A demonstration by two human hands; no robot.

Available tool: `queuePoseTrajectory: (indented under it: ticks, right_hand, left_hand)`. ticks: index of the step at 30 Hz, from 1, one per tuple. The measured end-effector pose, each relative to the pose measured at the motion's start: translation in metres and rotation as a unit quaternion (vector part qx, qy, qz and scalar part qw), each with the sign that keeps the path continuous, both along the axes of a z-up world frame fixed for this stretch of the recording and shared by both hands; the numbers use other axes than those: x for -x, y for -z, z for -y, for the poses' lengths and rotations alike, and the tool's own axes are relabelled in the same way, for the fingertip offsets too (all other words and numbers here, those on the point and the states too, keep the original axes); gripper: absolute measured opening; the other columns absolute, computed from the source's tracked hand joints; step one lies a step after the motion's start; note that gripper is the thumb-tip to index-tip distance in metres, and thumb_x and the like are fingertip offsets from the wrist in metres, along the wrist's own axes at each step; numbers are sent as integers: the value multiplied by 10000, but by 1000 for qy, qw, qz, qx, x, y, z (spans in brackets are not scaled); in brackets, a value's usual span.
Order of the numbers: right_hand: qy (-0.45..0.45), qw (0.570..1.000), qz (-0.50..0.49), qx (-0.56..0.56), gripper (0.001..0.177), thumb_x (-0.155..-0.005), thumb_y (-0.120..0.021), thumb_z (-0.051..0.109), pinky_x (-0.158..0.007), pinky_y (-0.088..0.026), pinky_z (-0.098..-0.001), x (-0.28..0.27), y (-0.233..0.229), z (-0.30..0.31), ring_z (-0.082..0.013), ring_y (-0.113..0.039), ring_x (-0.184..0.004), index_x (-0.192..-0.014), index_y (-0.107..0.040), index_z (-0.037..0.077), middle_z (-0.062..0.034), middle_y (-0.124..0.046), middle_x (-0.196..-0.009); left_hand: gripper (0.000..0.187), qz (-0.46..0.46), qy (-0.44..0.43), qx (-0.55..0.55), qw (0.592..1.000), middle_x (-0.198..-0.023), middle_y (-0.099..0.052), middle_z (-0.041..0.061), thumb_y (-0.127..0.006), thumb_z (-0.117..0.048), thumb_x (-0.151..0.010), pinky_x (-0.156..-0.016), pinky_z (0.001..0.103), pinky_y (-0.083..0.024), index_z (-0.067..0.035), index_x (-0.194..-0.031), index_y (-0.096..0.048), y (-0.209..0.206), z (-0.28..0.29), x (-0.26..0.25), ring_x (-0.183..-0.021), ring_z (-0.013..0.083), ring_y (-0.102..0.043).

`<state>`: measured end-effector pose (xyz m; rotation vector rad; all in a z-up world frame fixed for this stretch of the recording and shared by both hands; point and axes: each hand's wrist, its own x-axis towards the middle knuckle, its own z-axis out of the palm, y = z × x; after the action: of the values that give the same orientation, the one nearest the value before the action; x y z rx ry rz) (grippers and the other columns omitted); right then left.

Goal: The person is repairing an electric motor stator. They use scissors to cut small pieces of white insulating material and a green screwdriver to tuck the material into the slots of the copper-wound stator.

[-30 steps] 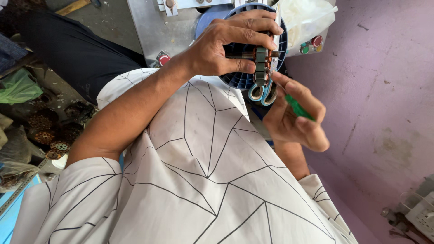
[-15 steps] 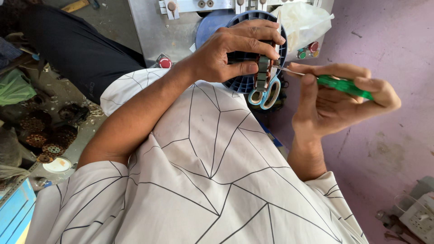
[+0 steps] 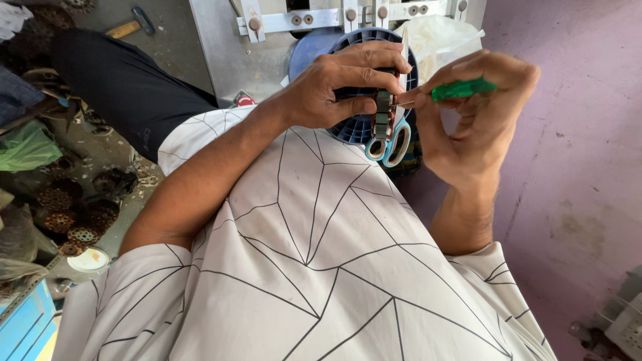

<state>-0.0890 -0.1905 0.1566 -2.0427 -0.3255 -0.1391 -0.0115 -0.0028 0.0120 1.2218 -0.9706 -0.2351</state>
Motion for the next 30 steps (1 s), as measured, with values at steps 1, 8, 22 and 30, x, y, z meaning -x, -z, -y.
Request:
queuePoseTrajectory:
  ticks: [1,8,22,30]
  right_hand:
    - [-3,999,31,20,487,-1017,-573,-267,-802,-676,-305,-1,2,-4,-262,-720,-895,-1269,-278,27,-185,-556,-1061]
    - [-11,976,219,-8,487,-906,-563,-242,-677,-637,-380,1,19,7,-320,-723,-776,-1252,-353,29,-269,-613,-975]
    - [264,923,-88,265,100,-868,-733,80,-718,-532,-445,6,223,127,-358,-675,-804,-954,-783,83,-181,-690,-891]
    - [370,861,-159,310,187,-776,-683,125,-753,-531,-503,-20,253,119,-428,-674,-845,-931,-786,110,-193,-726,-890]
  left_hand:
    - [300,-2,0,4,1000,-1477,-613,52,-763,-207,-1038,-1324,490,-398,-142,-1325,-705,-1,-1,-2,-1518,308,-483]
    - [828,102,-47,-76,991,-1602,-414,84,-830,-527,-891,-1299,478,-368,-190,-1546,-451,-7,1,8,-1525,319,-416]
    - [1047,126,-48,-152,979,-1519,-442,148,-986,-412,-626,-1154,467,-500,-141,-1452,-402,-26,12,3,-1372,373,-551]
    - [1006,144,-10,-150,978,-1487,-491,139,-987,-400,-616,-1130,439,-539,-119,-1420,-452,-35,12,-10,-1321,333,-599]
